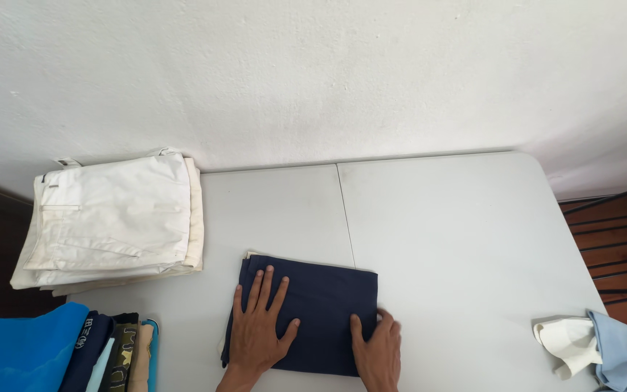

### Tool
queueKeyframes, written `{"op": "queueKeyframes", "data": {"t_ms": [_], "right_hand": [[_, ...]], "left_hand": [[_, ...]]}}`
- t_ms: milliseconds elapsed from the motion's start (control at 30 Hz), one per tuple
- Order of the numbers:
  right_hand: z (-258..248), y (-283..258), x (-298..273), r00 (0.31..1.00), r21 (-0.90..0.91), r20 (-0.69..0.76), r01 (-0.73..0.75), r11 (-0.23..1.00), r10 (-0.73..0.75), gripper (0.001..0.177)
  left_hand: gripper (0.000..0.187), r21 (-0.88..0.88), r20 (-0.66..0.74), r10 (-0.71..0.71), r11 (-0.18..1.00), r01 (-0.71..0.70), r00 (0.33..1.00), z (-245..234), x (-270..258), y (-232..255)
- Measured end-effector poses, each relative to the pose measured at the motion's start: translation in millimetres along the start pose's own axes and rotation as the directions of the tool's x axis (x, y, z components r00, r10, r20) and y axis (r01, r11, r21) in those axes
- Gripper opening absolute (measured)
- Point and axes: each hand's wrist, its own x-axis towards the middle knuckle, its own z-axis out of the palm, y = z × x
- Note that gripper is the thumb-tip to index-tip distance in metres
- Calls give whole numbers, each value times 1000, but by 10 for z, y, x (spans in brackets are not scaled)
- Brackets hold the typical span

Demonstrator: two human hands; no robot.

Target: The person folds a navy and white garment, a black shirt, a red shirt, and another black garment by hand on a white table, placing each folded item onto a stack.

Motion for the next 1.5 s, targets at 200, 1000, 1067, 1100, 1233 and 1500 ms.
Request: {"op": "queueKeyframes", "data": {"t_ms": [200,1000,1067,1100,1233,1500], "right_hand": [[-47,91,146,968,284,233,-158,946,92,63],[-309,-277,-162,941,567,306,-303,766,146,67],[-386,-250,-107,939,462,264,-322,826,219,72],[-397,-225,-142,990,362,96,-130,923,102,72],[-339,-269,-215,954,53,42,294,954,-296,67],[-234,-708,200,824,-127,132,565,815,-551,60]], "left_hand": [[78,48,-65,-41,998,44,997,-12,29,101],[59,-601,783,118,-111,792,611,-488,219,74],[40,-558,505,-428,501,662,750,-427,296,53],[40,-557,508,-427,500,663,748,-423,258,30],[48,-223,208,-603,737,638,770,-453,140,-122],[61,-24,415,-787,492,870,457,-447,-130,-176]]}}
